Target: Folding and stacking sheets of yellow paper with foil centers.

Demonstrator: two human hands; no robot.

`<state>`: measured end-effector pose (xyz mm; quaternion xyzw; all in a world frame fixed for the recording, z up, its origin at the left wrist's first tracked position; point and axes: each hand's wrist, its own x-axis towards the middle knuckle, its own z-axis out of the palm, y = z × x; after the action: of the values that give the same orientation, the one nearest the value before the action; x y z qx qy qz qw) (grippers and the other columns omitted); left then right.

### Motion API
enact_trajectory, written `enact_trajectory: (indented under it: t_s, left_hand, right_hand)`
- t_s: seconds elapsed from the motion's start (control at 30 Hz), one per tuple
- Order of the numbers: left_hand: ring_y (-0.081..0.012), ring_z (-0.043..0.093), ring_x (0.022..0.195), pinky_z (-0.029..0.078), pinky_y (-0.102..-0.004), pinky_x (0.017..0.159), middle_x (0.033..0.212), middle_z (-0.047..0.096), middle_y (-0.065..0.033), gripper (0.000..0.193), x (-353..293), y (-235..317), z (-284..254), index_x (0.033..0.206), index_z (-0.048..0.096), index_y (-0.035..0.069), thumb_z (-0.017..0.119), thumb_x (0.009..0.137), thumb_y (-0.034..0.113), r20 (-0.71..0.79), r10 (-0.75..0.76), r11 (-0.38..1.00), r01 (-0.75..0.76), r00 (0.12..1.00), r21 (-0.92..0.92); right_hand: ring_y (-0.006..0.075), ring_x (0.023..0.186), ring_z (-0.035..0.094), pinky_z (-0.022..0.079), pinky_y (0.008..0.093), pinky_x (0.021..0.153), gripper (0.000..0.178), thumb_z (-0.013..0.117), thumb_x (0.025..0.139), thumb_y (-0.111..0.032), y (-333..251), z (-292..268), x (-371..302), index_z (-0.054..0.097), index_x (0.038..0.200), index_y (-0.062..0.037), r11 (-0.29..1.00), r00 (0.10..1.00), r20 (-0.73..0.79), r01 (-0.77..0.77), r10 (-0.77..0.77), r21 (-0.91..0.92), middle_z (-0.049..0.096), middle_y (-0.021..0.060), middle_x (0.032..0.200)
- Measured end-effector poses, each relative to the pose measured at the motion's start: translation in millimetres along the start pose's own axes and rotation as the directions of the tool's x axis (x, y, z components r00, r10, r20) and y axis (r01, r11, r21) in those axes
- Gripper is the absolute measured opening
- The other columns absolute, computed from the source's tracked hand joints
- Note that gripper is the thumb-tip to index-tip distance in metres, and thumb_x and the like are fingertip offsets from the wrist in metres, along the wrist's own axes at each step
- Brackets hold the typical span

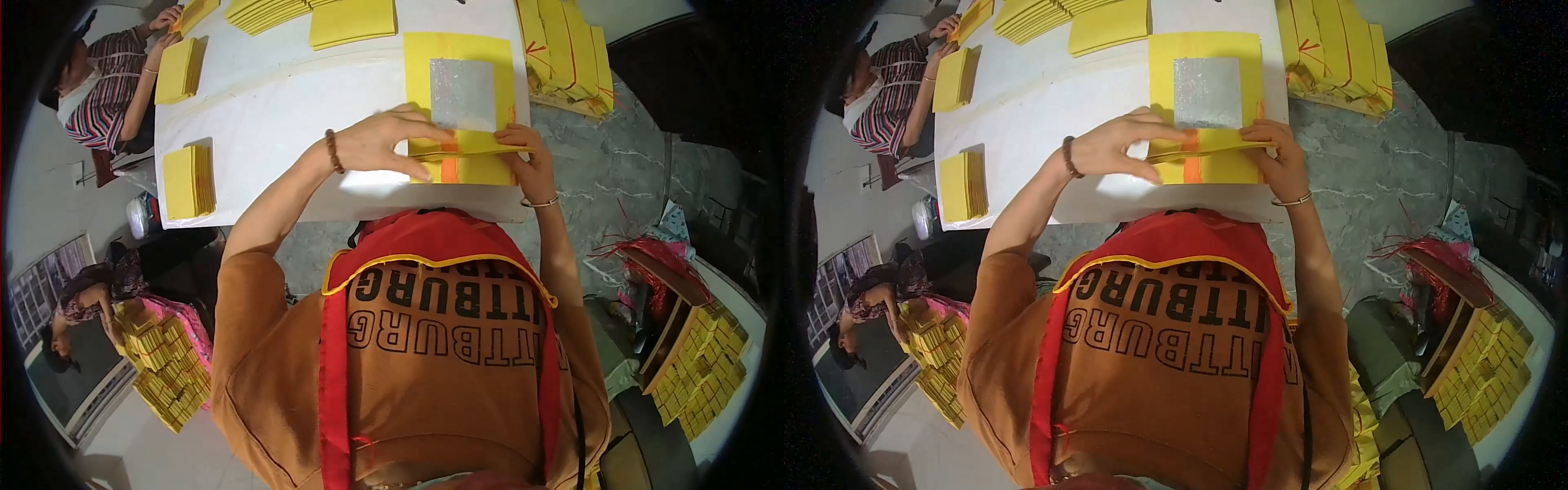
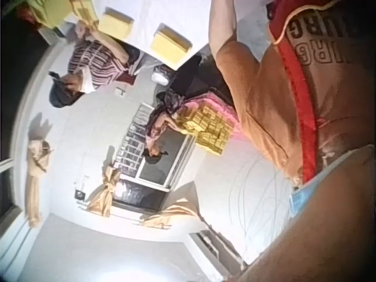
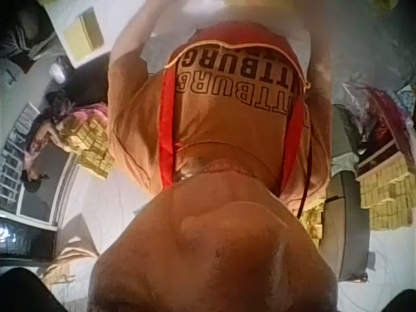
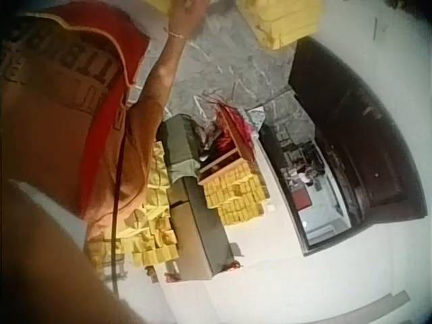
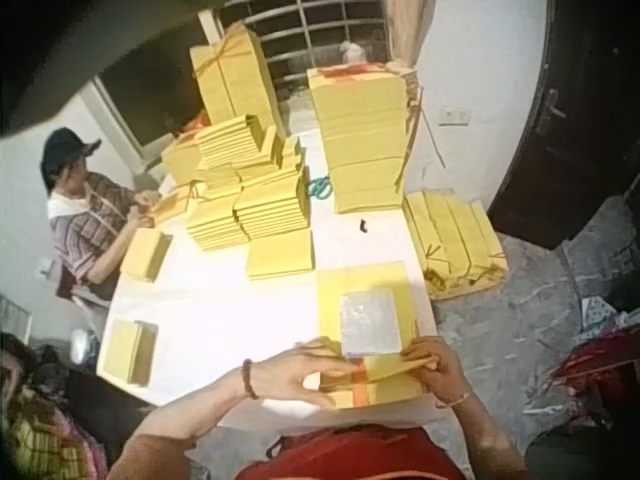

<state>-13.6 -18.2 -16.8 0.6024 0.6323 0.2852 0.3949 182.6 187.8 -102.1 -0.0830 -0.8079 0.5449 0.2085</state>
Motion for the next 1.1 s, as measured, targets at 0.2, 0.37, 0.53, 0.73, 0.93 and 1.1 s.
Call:
enact_trajectory:
  t_s: [0.2, 0.37, 0.53, 0.73, 0.93, 1.1]
  left_hand:
    - [-0.0228, 0.048, 0.106, 0.037, -0.0346, 0.084, 0.11, 0.057, -0.0076, 0.043, -3.6, -22.7, 36.5, 0.115, 0.056, 0.013, 0.056, 0.073, 0.007, -0.335, 0.266, 0.699, 0.058, 0.904, 0.712]
    - [-0.0222, 0.053, 0.098, 0.039, -0.0333, 0.08, 0.109, 0.057, -0.0066, 0.043, -23.6, 6.2, 51.0, 0.111, 0.058, 0.012, 0.054, 0.069, 0.003, -0.325, 0.359, 0.662, 0.006, 0.875, 0.749]
    - [-0.0221, 0.056, 0.075, 0.043, -0.0316, 0.069, 0.082, 0.061, -0.0098, 0.026, -31.8, 6.5, 63.8, 0.099, 0.06, 0.005, 0.058, 0.073, 0.008, -0.404, 0.245, 0.896, -0.047, 0.881, 0.441]
    - [-0.0311, 0.055, 0.061, 0.043, -0.0383, 0.055, 0.068, 0.057, -0.0194, 0.028, -10.1, -25.6, 63.2, 0.087, 0.061, 0.0, 0.054, 0.088, 0.027, -0.471, -0.366, 0.931, 0.307, 0.803, -0.199]
    - [-0.0055, 0.045, 0.056, 0.038, -0.0217, 0.051, 0.068, 0.056, 0.0011, 0.028, 3.6, -26.6, 56.2, 0.1, 0.06, 0.0, 0.053, 0.09, 0.025, -0.335, -0.551, 0.718, 0.23, 0.764, -0.657]
    - [-0.0064, 0.053, 0.061, 0.042, -0.0217, 0.052, 0.078, 0.063, -0.0021, 0.022, 9.7, -17.2, 41.4, 0.102, 0.06, -0.001, 0.054, 0.088, 0.015, -0.214, -0.624, 0.579, 0.262, 0.751, -0.772]
  right_hand:
    - [0.0252, 0.105, 0.052, 0.039, 0.0349, 0.092, 0.024, 0.063, 0.068, 0.001, -2.1, -6.0, 2.7, 0.062, 0.091, -0.0059, 0.999, 0.999, 0.027, 0.04, -0.041, 0.021, 0.063, 0.0068, 0.101]
    - [0.0227, 0.106, 0.054, 0.038, 0.0358, 0.088, 0.025, 0.066, 0.068, -0.006, -38.6, -11.4, -1.5, 0.064, 0.093, -0.0106, 0.926, 0.973, 0.13, 0.22, -0.189, -0.307, 0.062, 0.0052, 0.105]
    - [0.0189, 0.104, 0.056, 0.035, 0.0341, 0.085, 0.024, 0.066, 0.071, -0.013, -43.6, -15.2, -14.4, 0.064, 0.095, -0.0146, 0.892, 0.923, 0.357, 0.277, -0.144, -0.357, 0.063, 0.0022, 0.103]
    - [0.014, 0.079, 0.061, 0.045, 0.0285, 0.066, 0.025, 0.066, 0.077, -0.016, -49.2, -1.9, -5.1, 0.062, 0.1, -0.0072, 0.894, 0.87, 0.221, -0.447, 0.441, -0.029, 0.065, 0.0062, 0.091]
    - [0.0091, 0.072, 0.058, 0.046, 0.0227, 0.06, 0.037, 0.066, 0.079, -0.012, -52.2, 9.4, 6.7, 0.054, 0.113, -0.0009, 0.854, 0.872, -0.023, -0.473, 0.489, 0.219, 0.064, 0.007, 0.09]
    - [0.011, 0.087, 0.058, 0.047, 0.0231, 0.074, 0.048, 0.067, 0.077, -0.009, -34.8, 13.0, 4.3, 0.05, 0.122, 0.0003, 0.885, 0.894, -0.068, -0.423, 0.442, 0.193, 0.062, 0.0106, 0.103]
